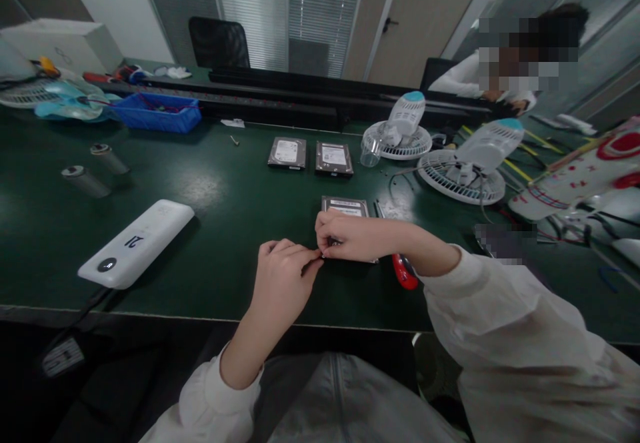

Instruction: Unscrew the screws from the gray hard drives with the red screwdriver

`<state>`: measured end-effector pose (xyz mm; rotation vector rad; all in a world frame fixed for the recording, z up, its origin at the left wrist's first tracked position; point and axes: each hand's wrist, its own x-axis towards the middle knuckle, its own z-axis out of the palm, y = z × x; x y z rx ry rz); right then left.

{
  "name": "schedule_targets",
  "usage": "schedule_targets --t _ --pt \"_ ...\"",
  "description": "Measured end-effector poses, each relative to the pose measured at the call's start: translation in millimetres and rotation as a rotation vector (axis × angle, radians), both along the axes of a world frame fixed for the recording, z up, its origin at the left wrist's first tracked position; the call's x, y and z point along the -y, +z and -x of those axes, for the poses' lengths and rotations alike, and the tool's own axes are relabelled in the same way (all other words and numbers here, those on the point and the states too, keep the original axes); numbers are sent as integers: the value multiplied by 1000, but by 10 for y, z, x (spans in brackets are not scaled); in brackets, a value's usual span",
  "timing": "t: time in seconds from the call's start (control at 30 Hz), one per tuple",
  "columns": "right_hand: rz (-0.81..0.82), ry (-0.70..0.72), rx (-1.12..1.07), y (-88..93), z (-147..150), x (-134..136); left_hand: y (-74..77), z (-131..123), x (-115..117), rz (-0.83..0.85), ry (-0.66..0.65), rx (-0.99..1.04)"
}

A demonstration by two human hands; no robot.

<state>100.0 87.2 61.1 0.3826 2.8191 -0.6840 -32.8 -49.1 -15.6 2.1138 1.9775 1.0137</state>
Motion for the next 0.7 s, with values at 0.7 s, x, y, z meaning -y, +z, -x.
schedule_targets --t 0.7 --pt "36 -51 -2 -16 -6 -36 9 -13 -52 81 26 176"
